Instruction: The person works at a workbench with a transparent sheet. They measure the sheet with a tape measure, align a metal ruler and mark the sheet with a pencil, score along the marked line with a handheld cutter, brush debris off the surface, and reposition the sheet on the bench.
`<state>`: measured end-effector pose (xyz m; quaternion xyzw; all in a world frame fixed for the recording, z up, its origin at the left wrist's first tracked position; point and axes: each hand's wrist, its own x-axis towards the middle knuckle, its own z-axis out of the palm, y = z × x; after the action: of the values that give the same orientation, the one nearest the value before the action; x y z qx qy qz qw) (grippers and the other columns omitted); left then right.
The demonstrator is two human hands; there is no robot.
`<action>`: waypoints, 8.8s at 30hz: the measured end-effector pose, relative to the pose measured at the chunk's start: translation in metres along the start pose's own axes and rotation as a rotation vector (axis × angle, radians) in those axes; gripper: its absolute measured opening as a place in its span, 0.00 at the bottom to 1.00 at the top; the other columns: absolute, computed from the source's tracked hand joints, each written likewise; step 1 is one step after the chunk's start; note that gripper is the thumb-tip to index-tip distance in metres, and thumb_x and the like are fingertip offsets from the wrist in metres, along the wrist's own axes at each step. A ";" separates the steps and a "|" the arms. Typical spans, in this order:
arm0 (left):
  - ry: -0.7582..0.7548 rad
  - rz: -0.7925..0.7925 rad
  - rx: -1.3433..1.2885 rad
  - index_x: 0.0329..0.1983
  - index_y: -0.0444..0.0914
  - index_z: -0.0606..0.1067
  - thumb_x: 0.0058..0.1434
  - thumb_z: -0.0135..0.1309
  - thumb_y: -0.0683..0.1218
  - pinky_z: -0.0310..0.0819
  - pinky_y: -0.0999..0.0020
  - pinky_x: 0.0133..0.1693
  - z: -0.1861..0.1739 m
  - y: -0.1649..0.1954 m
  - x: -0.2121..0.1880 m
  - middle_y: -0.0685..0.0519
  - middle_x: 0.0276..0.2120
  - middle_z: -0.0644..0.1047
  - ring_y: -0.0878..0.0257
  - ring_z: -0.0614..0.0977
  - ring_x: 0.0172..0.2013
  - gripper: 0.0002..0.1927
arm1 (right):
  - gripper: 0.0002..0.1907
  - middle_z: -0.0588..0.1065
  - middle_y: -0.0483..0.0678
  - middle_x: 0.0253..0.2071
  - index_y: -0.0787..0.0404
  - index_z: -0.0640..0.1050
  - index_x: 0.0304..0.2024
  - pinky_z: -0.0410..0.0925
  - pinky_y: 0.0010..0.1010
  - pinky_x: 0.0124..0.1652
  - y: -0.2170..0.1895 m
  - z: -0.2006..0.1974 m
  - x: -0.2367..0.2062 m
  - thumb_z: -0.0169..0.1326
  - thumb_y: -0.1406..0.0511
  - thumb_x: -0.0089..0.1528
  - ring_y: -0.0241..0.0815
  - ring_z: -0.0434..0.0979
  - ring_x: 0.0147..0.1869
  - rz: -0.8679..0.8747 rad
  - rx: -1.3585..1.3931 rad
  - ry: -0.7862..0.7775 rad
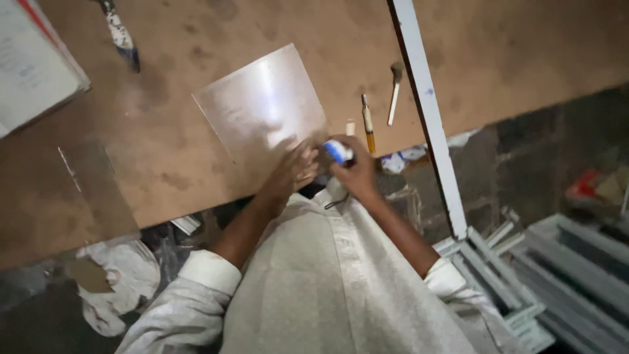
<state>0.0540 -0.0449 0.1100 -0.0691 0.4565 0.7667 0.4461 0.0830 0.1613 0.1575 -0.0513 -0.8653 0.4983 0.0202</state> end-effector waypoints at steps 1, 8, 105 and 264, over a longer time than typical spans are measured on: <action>-0.002 0.072 0.105 0.76 0.46 0.56 0.70 0.41 0.59 0.67 0.62 0.62 -0.002 -0.006 0.000 0.61 0.68 0.63 0.65 0.71 0.65 0.32 | 0.24 0.77 0.49 0.53 0.62 0.76 0.58 0.71 0.29 0.54 0.012 -0.011 0.003 0.58 0.72 0.58 0.40 0.77 0.56 -0.003 0.011 0.070; 0.455 0.119 -0.019 0.64 0.40 0.72 0.70 0.48 0.57 0.69 0.66 0.54 -0.003 -0.039 0.031 0.55 0.58 0.77 0.61 0.76 0.58 0.24 | 0.20 0.75 0.43 0.45 0.62 0.76 0.56 0.68 0.25 0.41 0.128 -0.163 0.066 0.64 0.69 0.62 0.33 0.73 0.42 0.178 0.120 0.417; 0.987 0.295 0.550 0.61 0.37 0.75 0.67 0.57 0.55 0.68 0.64 0.61 0.066 -0.113 -0.004 0.46 0.57 0.79 0.52 0.79 0.59 0.24 | 0.27 0.79 0.53 0.50 0.68 0.73 0.60 0.73 0.32 0.51 0.162 -0.229 0.030 0.66 0.69 0.60 0.41 0.79 0.52 0.111 0.008 -0.025; 0.469 0.039 1.611 0.81 0.51 0.45 0.28 0.83 0.60 0.63 0.36 0.63 -0.017 0.029 0.096 0.45 0.77 0.50 0.20 0.44 0.70 0.80 | 0.30 0.79 0.64 0.40 0.63 0.71 0.53 0.72 0.51 0.41 0.112 0.034 -0.126 0.66 0.54 0.57 0.67 0.81 0.44 0.410 -0.174 -0.134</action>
<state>-0.0300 -0.0032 0.0698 0.1209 0.9465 0.1795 0.2393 0.2126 0.1739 0.0453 -0.1946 -0.8759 0.4177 -0.1434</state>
